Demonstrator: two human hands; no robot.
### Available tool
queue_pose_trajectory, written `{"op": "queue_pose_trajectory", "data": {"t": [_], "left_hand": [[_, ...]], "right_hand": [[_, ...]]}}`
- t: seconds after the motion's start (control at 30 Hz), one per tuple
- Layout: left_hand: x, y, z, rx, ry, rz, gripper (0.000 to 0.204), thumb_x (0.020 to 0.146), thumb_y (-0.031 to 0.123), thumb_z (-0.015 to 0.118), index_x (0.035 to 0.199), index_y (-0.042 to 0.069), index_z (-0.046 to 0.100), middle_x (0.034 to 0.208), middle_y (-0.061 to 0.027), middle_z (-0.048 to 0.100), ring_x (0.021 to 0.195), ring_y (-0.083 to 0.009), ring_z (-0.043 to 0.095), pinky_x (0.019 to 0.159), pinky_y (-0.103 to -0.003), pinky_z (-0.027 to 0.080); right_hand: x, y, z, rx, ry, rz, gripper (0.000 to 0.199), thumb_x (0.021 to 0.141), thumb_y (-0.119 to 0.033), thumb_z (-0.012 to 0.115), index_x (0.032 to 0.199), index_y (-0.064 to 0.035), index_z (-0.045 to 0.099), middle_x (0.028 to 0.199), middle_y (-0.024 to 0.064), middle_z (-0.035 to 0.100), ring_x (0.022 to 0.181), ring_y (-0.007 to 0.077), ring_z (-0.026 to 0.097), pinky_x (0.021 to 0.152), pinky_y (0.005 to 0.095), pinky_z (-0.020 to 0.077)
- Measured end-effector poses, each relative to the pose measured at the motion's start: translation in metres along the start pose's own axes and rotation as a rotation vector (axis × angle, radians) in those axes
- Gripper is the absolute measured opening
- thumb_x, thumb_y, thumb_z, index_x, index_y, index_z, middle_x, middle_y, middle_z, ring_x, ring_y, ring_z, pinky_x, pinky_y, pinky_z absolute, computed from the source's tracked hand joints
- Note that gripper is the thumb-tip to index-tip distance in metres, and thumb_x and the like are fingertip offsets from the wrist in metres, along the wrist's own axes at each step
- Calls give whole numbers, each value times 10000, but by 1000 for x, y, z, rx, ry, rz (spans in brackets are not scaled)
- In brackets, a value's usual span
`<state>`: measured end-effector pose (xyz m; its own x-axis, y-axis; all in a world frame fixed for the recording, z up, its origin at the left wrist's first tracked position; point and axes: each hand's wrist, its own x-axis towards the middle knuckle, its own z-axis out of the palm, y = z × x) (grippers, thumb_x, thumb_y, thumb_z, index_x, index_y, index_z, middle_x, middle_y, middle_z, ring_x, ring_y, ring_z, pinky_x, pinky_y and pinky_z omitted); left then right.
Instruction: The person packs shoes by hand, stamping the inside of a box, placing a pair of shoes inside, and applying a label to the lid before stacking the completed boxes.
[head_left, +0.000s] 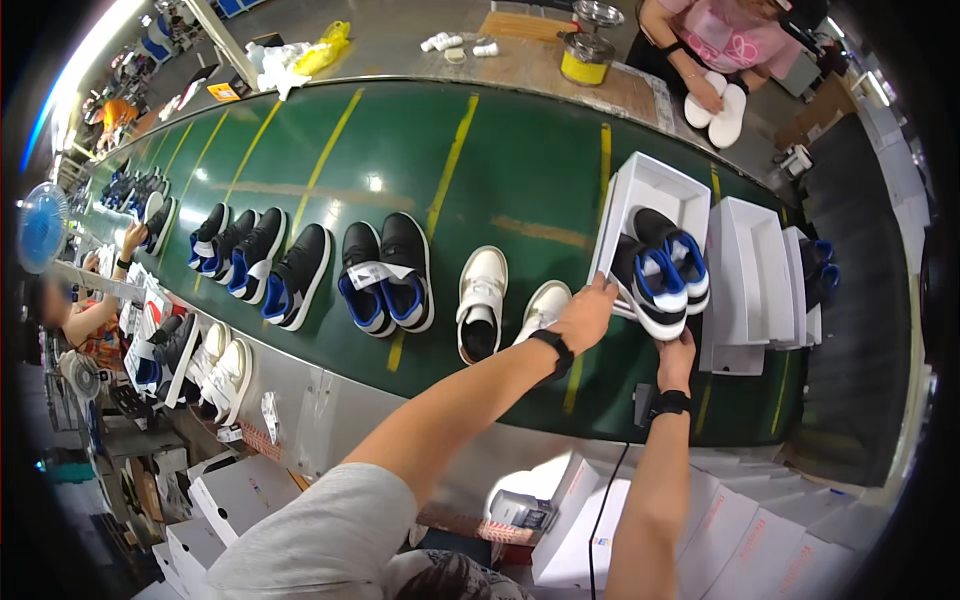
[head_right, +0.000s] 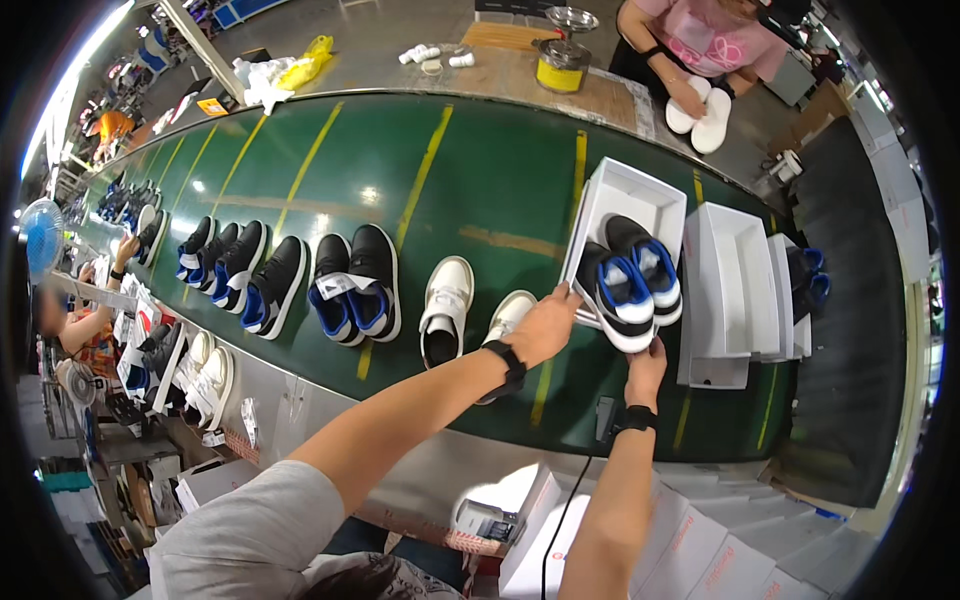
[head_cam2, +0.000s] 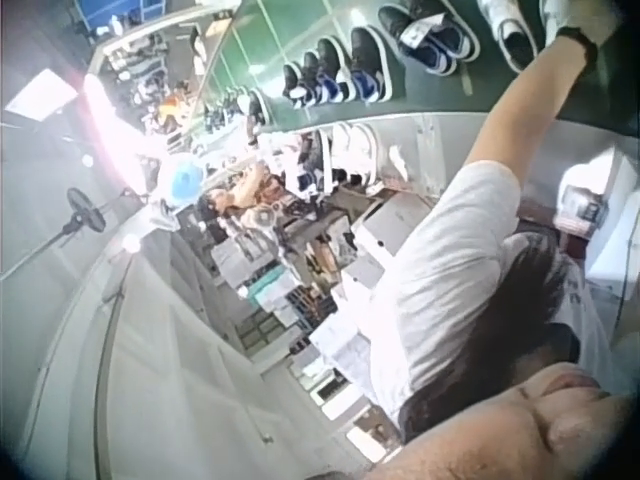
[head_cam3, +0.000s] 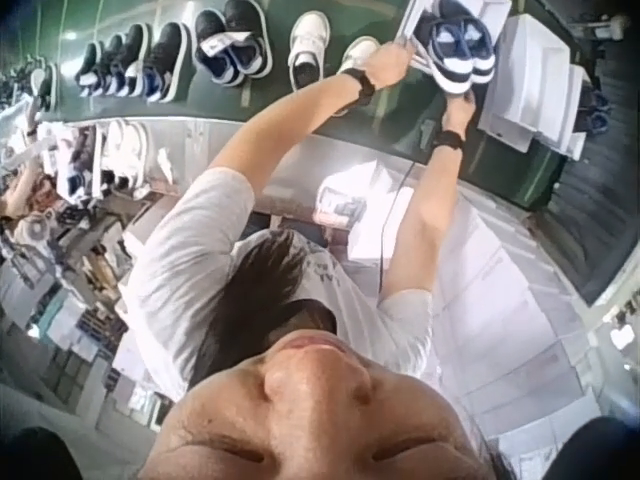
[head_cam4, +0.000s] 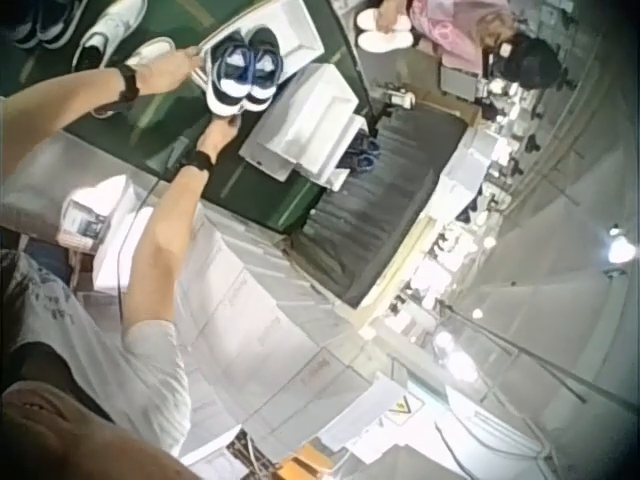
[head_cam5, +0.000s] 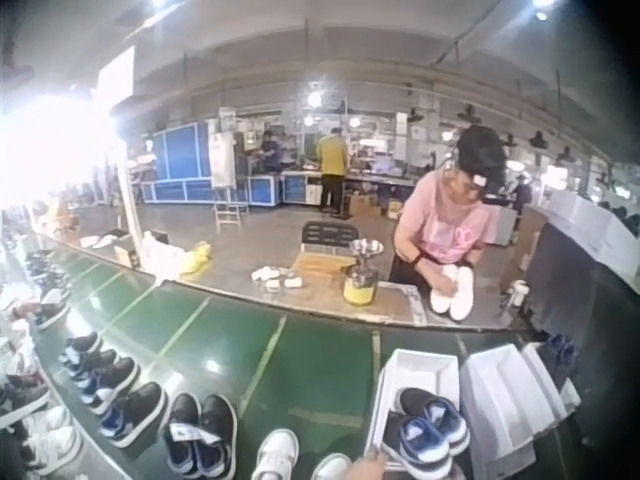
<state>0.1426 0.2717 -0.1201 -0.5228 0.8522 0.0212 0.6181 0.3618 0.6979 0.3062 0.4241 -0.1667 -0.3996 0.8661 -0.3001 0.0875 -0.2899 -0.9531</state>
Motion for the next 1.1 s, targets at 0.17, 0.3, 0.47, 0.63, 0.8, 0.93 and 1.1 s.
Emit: {"op": "queue_pose_trajectory", "data": {"t": [0.17,0.3,0.47,0.63,0.8,0.93,1.1], "left_hand": [[-129,31,-29,-260,55,207,358,854,64,633,1196,30,536,1226,-199,525,1067,-386,572,896,-436,501],[-245,-12,-63,-251,19,-22,266,834,42,619,1100,54,607,1119,-157,575,1006,-355,603,842,-408,527],[-330,-64,-110,-90,153,-316,196,847,55,608,1042,41,603,1016,-164,574,944,-369,588,794,-428,507],[-407,-86,-141,-65,273,-440,221,833,25,611,1052,57,615,966,-134,568,826,-303,609,738,-376,513],[-505,-148,-183,119,615,-763,277,801,19,640,1073,50,604,956,-144,564,851,-307,600,772,-384,502],[-539,-211,-207,317,729,-875,345,802,121,699,1121,52,590,1029,-193,572,977,-372,559,846,-442,463],[-531,-254,-203,-53,803,-896,135,786,151,724,838,34,682,894,-166,619,870,-346,610,789,-411,486]], "right_hand": [[-78,-24,34,47,73,-46,133,966,-81,513,1083,-19,498,1008,92,581,846,178,632,747,326,543],[-173,-34,88,-222,-283,-99,62,984,-92,511,1004,-50,551,791,47,607,700,116,606,664,249,495],[-232,-22,146,-1075,-554,-711,514,783,-221,744,1251,-129,554,1073,199,598,917,386,601,817,455,493],[-195,4,171,-1463,-577,-375,554,743,-427,759,1202,-170,585,1009,270,597,925,441,617,806,491,508],[-173,-7,168,-1362,-602,-366,474,759,-419,760,984,-25,624,952,236,663,897,393,641,762,460,499],[-243,-63,170,-1041,-624,-117,509,838,-359,719,1099,64,608,935,138,672,831,203,615,784,326,473],[-365,-82,161,-838,-773,64,315,838,-261,748,883,12,600,755,-20,552,701,78,487,629,257,422]]}}
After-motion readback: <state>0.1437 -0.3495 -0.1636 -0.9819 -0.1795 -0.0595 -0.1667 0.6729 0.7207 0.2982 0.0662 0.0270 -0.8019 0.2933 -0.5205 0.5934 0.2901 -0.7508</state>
